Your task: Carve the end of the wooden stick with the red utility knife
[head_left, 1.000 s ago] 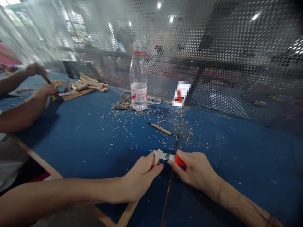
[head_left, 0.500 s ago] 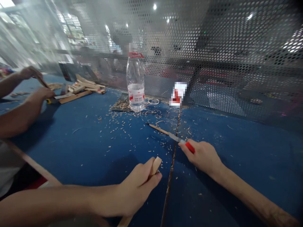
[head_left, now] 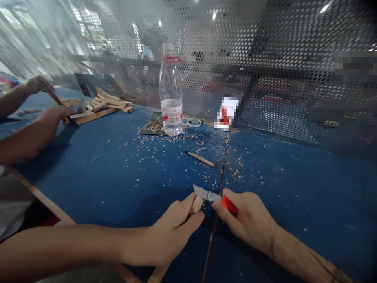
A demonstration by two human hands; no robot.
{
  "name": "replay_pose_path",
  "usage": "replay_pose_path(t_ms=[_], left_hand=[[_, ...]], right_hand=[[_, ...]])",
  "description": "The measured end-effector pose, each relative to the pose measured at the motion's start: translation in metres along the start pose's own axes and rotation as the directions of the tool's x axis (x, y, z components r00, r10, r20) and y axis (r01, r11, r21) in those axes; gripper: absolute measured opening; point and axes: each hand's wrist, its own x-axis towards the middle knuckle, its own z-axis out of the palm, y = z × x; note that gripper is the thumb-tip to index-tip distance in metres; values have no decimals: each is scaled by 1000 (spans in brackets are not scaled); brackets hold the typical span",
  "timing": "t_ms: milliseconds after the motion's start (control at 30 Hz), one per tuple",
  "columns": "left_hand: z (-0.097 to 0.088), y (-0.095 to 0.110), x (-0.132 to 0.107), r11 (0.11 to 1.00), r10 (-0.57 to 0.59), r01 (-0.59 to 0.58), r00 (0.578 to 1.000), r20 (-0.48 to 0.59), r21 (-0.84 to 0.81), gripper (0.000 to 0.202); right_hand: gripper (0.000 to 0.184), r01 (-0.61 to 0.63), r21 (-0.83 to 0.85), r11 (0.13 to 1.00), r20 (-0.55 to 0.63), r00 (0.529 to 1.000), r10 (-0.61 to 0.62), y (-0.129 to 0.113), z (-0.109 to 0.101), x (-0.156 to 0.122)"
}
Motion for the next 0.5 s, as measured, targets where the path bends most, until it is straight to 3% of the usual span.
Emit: replay_pose_path(t_ms=[133,300,500], left_hand=[[0,0,3,986,100,-95,995,-28,138,24],[0,-8,5,978,72,-72,997,4,196,26],[3,-10,5,965,129,-116,991,-41,233,26]], right_hand=[[43,76,0,997,13,997,-76,-6,5,-5],[48,122,4,993,-33,992,-121,-3,8,-4],[53,164,-37,986,-56,985,-165,-5,10,-4]])
